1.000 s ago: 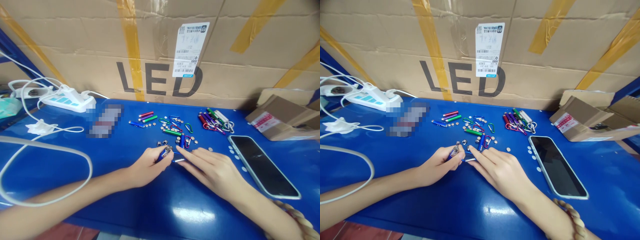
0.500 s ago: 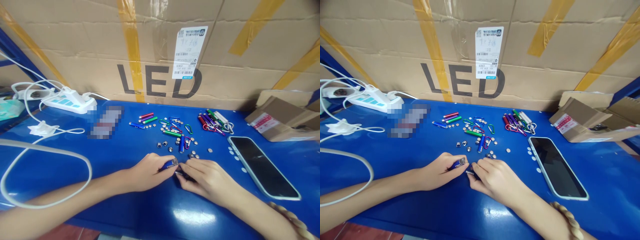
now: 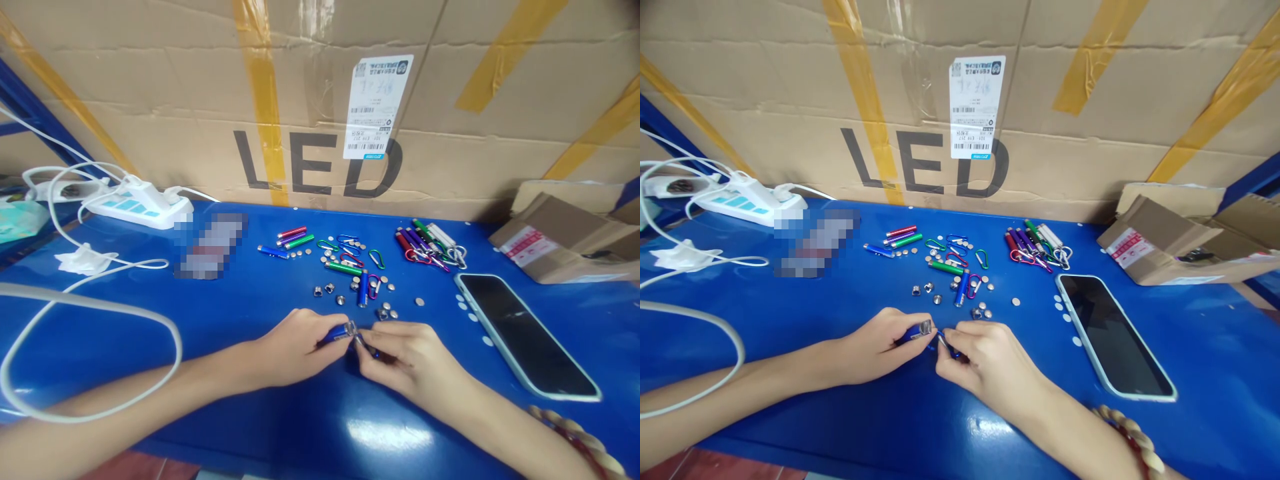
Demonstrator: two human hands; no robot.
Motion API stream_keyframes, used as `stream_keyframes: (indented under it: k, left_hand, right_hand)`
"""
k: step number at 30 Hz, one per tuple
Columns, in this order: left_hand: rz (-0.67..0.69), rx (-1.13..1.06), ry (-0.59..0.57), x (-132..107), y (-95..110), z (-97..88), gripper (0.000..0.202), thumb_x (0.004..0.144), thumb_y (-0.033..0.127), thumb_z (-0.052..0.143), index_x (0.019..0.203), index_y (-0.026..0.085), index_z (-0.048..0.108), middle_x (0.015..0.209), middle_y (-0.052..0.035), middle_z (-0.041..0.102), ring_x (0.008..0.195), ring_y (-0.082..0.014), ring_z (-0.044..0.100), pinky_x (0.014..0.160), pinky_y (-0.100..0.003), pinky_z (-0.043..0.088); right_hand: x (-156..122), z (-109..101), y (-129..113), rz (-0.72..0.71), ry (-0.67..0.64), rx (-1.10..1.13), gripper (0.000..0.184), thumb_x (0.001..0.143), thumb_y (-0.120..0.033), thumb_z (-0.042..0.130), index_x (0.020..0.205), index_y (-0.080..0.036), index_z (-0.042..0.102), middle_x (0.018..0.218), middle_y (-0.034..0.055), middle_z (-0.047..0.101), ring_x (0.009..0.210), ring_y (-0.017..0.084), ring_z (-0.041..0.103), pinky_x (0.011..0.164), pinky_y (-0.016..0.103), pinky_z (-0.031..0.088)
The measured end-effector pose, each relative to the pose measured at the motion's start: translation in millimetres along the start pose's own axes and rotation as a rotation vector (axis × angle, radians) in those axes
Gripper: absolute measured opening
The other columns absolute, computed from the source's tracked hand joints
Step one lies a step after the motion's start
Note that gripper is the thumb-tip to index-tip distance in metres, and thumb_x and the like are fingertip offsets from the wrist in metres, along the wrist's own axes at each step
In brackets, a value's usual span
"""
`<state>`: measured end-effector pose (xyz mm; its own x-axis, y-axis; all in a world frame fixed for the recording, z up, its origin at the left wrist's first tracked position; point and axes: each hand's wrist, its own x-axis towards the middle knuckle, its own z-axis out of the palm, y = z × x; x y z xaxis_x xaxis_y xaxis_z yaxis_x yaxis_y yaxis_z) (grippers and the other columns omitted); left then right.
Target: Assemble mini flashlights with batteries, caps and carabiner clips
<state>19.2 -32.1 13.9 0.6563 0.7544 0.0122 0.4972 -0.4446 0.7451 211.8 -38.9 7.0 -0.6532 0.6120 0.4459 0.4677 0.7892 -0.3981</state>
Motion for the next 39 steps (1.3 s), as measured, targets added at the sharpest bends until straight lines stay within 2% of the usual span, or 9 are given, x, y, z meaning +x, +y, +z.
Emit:
stream_keyframes:
  k: [3,6,10,13,15,20,24,34,39]
  left_hand:
    - [-0.03,0.0,0.014,-1,1,1.0,0.019,0.087,0.021,0.041,0.069,0.018,0.044,0.053,0.0076,0.033,0.048,-0.0061,0.029,0.05,-0.019,0.025]
    - [-0.088,-0.079,0.074,-1,2,1.3,0.025,0.089,0.027,0.04,0.066,0.017,0.041,0.054,0.0073,0.033,0.049,-0.006,0.028,0.049,-0.019,0.025]
    - [-0.096,-0.188,0.164,1,2,1.9,0.033,0.089,0.03,0.038,0.06,0.017,0.031,0.055,0.0065,0.03,0.052,-0.0059,0.026,0.049,-0.019,0.026]
    - [-0.078,-0.159,0.141,1,1,3.5,0.031,0.085,0.023,0.043,0.057,0.016,0.032,0.054,0.0066,0.031,0.051,-0.0053,0.026,0.049,-0.019,0.025]
    - [-0.081,-0.108,0.105,1,1,4.2,0.028,0.081,0.018,0.046,0.055,0.016,0.034,0.051,0.0068,0.031,0.05,-0.005,0.027,0.049,-0.019,0.024]
    - [-0.099,0.004,0.02,1,3,3.1,0.018,0.078,0.017,0.045,0.06,0.016,0.046,0.052,0.0059,0.041,0.048,-0.0057,0.035,0.05,-0.019,0.027]
    - [-0.095,0.066,0.011,1,2,3.8,0.016,0.079,0.018,0.044,0.065,0.017,0.051,0.055,0.0042,0.049,0.05,-0.0078,0.043,0.055,-0.02,0.03]
    - [-0.112,-0.05,0.066,2,0,2.9,0.027,0.08,0.018,0.044,0.055,0.016,0.034,0.05,0.007,0.031,0.048,-0.0052,0.028,0.048,-0.019,0.023]
    - [-0.069,-0.162,0.116,5,0,1.5,0.029,0.082,0.019,0.041,0.055,0.016,0.031,0.054,0.006,0.03,0.052,-0.0055,0.027,0.048,-0.019,0.024]
  right_hand:
    - [1,0,0,-0.009,0.018,0.023,0.035,0.09,-0.016,0.045,0.059,-0.013,0.061,0.049,-0.0019,0.045,0.044,0.008,0.039,0.045,0.022,0.033]
    - [1,-1,2,-0.01,0.056,0.024,0.033,0.089,-0.015,0.047,0.058,-0.013,0.06,0.048,-0.0018,0.045,0.043,0.008,0.039,0.044,0.021,0.034]
    - [1,-7,6,-0.015,0.224,-0.025,0.024,0.085,-0.013,0.054,0.063,-0.014,0.061,0.05,-0.0014,0.05,0.043,0.007,0.044,0.044,0.02,0.038]
    - [2,-9,6,-0.038,0.374,-0.071,0.013,0.082,-0.011,0.059,0.07,-0.015,0.062,0.05,-0.0023,0.054,0.044,0.007,0.048,0.044,0.018,0.041]
    - [3,-8,3,-0.057,0.402,-0.077,0.009,0.082,-0.01,0.059,0.075,-0.016,0.062,0.051,-0.0025,0.055,0.045,0.008,0.051,0.047,0.018,0.044]
    - [2,-1,-4,-0.083,0.361,-0.106,0.006,0.082,-0.01,0.059,0.081,-0.015,0.063,0.055,-0.0023,0.057,0.046,0.008,0.053,0.048,0.019,0.048]
    - [-1,1,-2,-0.105,0.368,-0.176,0.006,0.084,-0.015,0.058,0.086,-0.017,0.063,0.058,-0.002,0.059,0.049,0.009,0.057,0.051,0.02,0.051]
    - [4,-7,-2,-0.117,0.264,-0.208,0.018,0.088,-0.016,0.052,0.076,-0.012,0.064,0.054,-0.0006,0.056,0.045,0.008,0.052,0.048,0.02,0.048]
    - [4,-13,5,-0.132,0.213,-0.132,0.018,0.091,-0.022,0.05,0.088,-0.015,0.066,0.069,0.0029,0.067,0.059,0.012,0.062,0.059,0.022,0.053]
